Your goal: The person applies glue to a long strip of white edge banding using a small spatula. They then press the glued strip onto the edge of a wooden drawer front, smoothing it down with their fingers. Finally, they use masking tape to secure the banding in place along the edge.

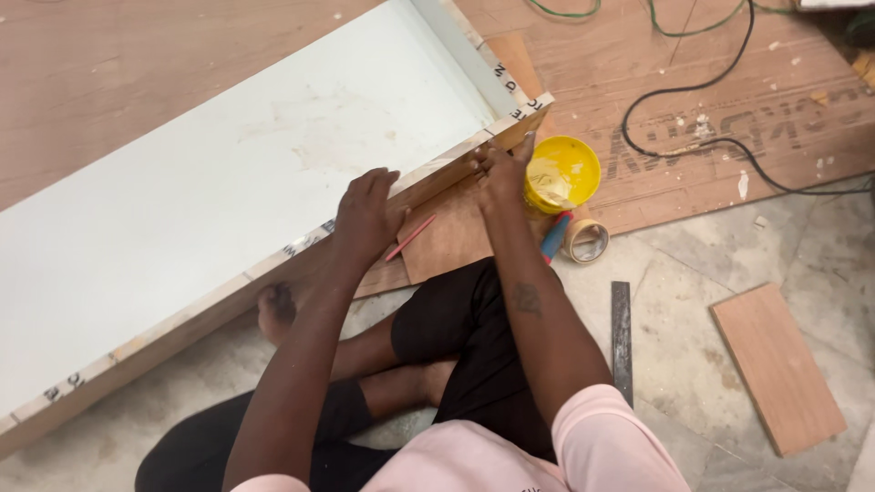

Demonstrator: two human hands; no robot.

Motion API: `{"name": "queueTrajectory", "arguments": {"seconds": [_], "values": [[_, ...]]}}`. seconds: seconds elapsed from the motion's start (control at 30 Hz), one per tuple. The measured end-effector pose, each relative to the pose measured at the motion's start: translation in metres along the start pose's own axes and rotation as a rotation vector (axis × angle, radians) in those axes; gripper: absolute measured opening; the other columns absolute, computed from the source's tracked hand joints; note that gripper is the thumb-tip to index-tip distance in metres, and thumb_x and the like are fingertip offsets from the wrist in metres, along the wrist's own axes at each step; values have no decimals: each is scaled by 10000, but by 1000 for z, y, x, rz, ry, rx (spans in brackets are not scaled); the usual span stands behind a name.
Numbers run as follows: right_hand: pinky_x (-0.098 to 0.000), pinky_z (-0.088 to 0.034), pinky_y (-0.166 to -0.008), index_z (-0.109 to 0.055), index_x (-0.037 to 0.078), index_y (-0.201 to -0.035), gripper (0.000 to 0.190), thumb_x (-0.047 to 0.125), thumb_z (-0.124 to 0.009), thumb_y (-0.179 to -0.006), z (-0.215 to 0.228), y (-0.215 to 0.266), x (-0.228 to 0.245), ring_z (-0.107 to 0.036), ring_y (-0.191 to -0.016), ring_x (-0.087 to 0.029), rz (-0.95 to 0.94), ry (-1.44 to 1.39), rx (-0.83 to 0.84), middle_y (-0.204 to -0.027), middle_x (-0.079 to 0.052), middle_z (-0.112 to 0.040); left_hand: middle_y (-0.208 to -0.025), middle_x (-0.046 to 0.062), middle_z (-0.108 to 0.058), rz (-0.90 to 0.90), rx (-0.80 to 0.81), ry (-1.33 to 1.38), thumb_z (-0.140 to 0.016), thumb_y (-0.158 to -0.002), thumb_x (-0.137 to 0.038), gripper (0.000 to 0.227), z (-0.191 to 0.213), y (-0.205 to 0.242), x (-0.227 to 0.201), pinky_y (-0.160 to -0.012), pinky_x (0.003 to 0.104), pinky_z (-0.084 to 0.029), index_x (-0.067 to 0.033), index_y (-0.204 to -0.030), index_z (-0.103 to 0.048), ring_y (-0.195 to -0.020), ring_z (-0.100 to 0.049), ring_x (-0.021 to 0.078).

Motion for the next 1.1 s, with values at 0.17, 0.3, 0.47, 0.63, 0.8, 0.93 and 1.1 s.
{"name": "queueTrajectory", "arguments": {"seconds": [0.17,0.3,0.47,0.63,0.8,0.93,1.1], "values": [[-402,-347,-1144,22,197,-1650,1028,-151,-501,-836,1,3,6,-283,-1503,-330,315,642,-177,-1696,-201,-141,-1381,145,-589,67,16,22,-821,-812,-136,603,-5,-12,7,-1057,452,-485,-69,-1363,-588,-1276,-563,351],[-360,-268,-1235,-6,159,-1654,1009,-157,-459,-810,1,-8,7,-246,-1548,-297,234,592,-184,-1722,-174,-121,-1386,146,-587,103,46,50,-817,-818,-139,598,-5,-18,9,-1041,454,-487,-73,-1364,-583,-1258,-565,351],[-370,-339,-1187,-28,223,-1660,1025,-165,-442,-806,4,-24,5,-327,-1498,-307,154,409,-211,-1692,-180,-188,-1398,146,-578,116,57,54,-810,-832,-146,593,-6,-13,15,-1039,455,-491,-75,-1373,-579,-1268,-560,355],[-375,-439,-1089,-62,283,-1650,1013,-170,-403,-810,6,-30,-2,-439,-1411,-308,102,233,-187,-1667,-179,-274,-1405,139,-575,146,63,73,-804,-843,-162,589,-5,-11,21,-1030,445,-502,-85,-1378,-571,-1265,-563,347],[-328,-455,-1071,-88,298,-1669,890,-83,-467,-960,2,-25,4,-435,-1398,-244,94,249,-197,-1675,-150,-239,-1431,136,-555,175,79,109,-788,-864,-166,571,0,-9,22,-997,441,-529,-101,-1386,-565,-1284,-572,340],[-331,-466,-1008,-112,270,-1650,977,-164,-407,-827,-8,-10,6,-487,-1338,-283,87,208,-208,-1650,-152,-305,-1436,141,-538,171,83,110,-784,-871,-173,589,3,-10,22,-987,442,-537,-99,-1405,-545,-1281,-577,345],[-324,-443,-1066,-113,219,-1649,962,-174,-402,-820,-12,2,-9,-434,-1393,-247,141,289,-154,-1649,-110,-258,-1445,134,-532,190,91,91,-790,-852,-177,615,3,-13,21,-989,437,-537,-110,-1409,-537,-1292,-571,341]]}}
Point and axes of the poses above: each hand's wrist, its own y-axis away from the middle knuckle, its own z-axis out of the back of the hand, x = y × z, the point moved 7 cm from there along -y, towards the middle knuckle
